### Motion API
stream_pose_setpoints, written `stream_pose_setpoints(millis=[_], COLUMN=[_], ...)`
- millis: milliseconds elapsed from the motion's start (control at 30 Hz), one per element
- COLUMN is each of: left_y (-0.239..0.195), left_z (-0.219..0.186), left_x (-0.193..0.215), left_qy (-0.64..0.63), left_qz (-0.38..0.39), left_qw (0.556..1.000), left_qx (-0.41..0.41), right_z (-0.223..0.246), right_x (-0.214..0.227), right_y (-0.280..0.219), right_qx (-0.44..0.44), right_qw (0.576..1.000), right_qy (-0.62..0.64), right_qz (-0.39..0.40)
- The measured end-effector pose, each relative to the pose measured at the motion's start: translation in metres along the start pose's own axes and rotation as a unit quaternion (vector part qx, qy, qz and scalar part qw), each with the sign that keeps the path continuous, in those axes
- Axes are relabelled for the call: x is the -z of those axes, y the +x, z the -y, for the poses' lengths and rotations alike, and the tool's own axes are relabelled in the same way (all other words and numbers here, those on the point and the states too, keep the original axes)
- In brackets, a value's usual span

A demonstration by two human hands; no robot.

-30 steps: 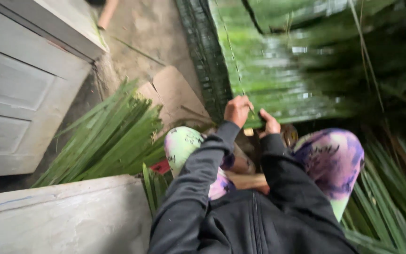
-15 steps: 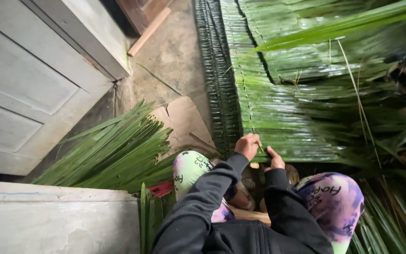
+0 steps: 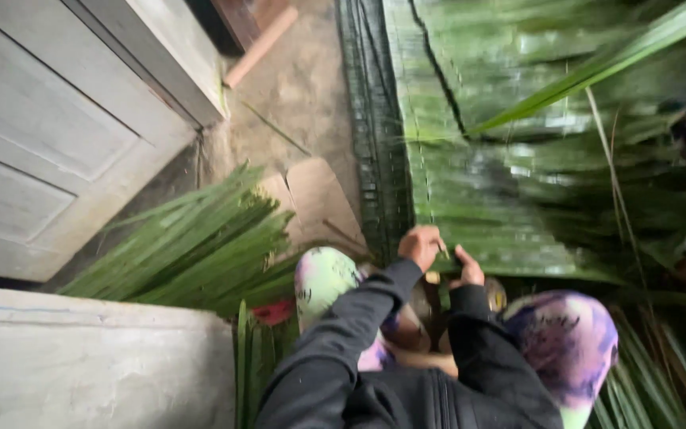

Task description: Weaving palm leaves over a wooden spine to create a thatched panel

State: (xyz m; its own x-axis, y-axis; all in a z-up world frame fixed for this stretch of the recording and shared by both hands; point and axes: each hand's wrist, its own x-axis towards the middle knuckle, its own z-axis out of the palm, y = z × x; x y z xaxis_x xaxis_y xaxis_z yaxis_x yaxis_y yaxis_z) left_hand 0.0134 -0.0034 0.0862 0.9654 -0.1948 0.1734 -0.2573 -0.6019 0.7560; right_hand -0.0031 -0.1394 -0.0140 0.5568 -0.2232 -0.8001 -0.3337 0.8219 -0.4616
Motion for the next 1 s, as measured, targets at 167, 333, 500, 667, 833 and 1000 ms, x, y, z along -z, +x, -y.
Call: stream_pose_setpoints(millis=[167,333,500,667,833,1000], left_y=[-0.002,-0.007,-0.010,-0.016,-0.029,-0.023], left_z=[0.005,0.025,0.031,0.022,0.032,0.031], left_x=[-0.002,-0.021,-0.027,-0.016,-0.027,-0.030], left_qy=[0.025,0.043,0.050,0.012,0.041,0.051], left_qz=[-0.007,-0.012,-0.021,-0.038,-0.115,-0.166], left_qw=[0.999,0.998,0.998,0.997,0.987,0.980], left_qx=[-0.045,-0.040,-0.038,-0.064,-0.100,-0.100], right_z=[-0.002,-0.009,-0.015,-0.008,-0.008,-0.002], right_x=[0.019,0.026,0.021,0.018,0.020,0.018], right_y=[-0.010,0.009,0.008,-0.009,-0.003,-0.017], right_qx=[0.007,0.005,0.007,0.017,0.020,0.019], right_qw=[0.998,1.000,0.999,0.999,0.999,0.998], right_qy=[-0.055,0.013,0.027,0.006,0.009,0.019], right_qz=[0.041,-0.022,-0.030,-0.029,-0.038,-0.052])
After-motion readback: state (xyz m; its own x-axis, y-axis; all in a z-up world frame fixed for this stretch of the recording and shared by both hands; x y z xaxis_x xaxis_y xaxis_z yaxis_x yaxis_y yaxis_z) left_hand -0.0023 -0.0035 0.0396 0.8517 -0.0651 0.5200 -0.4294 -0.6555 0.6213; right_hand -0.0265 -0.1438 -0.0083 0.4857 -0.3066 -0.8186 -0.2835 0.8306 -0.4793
